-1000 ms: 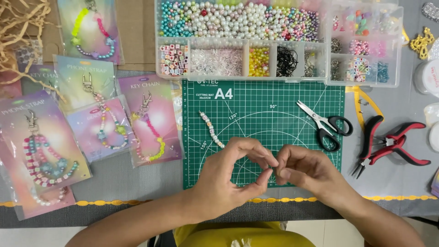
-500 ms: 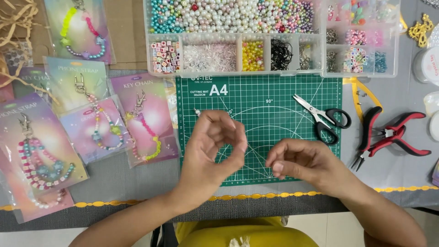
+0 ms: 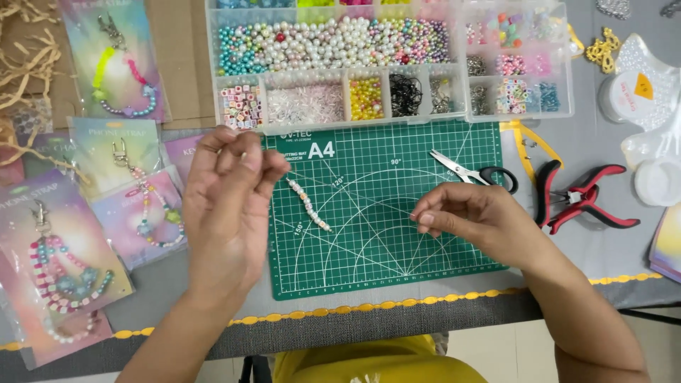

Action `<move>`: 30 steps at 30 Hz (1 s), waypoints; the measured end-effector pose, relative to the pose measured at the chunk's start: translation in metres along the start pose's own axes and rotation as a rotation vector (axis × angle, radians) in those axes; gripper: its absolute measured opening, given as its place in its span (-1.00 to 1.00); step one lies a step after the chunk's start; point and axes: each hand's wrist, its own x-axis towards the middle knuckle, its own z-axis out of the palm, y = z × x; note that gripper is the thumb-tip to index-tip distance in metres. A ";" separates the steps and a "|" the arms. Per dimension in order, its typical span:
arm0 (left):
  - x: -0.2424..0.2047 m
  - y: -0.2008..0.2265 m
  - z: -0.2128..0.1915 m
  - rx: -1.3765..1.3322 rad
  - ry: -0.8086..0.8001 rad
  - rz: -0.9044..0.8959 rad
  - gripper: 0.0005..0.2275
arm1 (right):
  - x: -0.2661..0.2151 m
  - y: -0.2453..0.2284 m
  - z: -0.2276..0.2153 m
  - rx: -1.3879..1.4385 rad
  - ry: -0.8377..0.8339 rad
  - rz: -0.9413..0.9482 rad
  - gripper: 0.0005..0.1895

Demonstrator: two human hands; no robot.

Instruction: Threading beads onto a cord and tying knots to create handmade jewelry.

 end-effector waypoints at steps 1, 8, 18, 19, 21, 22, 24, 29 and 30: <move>0.002 0.001 -0.001 -0.012 0.053 0.007 -0.80 | -0.001 0.000 -0.002 -0.005 -0.013 -0.013 -0.79; 0.000 0.010 -0.012 0.072 0.147 -0.022 -0.78 | 0.001 -0.020 0.003 -0.100 0.062 -0.123 -0.85; -0.018 0.004 0.002 0.440 0.017 -0.075 -0.73 | -0.008 -0.028 -0.003 -0.202 0.141 -0.388 -0.84; -0.027 0.003 0.016 0.577 0.009 -0.114 -0.72 | -0.012 -0.032 -0.002 -0.163 0.129 -0.452 -0.84; -0.036 -0.013 0.010 0.646 -0.142 -0.195 -0.71 | -0.025 -0.038 0.003 -0.141 0.126 -0.515 -0.84; -0.041 -0.020 0.007 0.717 -0.279 -0.273 -0.70 | -0.031 -0.041 0.006 -0.115 0.107 -0.581 -0.84; -0.043 -0.033 0.008 0.610 -0.325 -0.290 -0.71 | -0.046 -0.045 0.003 -0.114 0.109 -0.586 -0.84; -0.031 -0.029 0.004 0.438 -0.250 -0.163 -0.77 | -0.069 -0.023 -0.001 -0.222 0.236 -0.582 -0.84; -0.028 -0.026 0.005 0.363 -0.230 -0.137 -0.79 | -0.072 -0.015 0.000 -0.276 0.347 -0.529 -0.88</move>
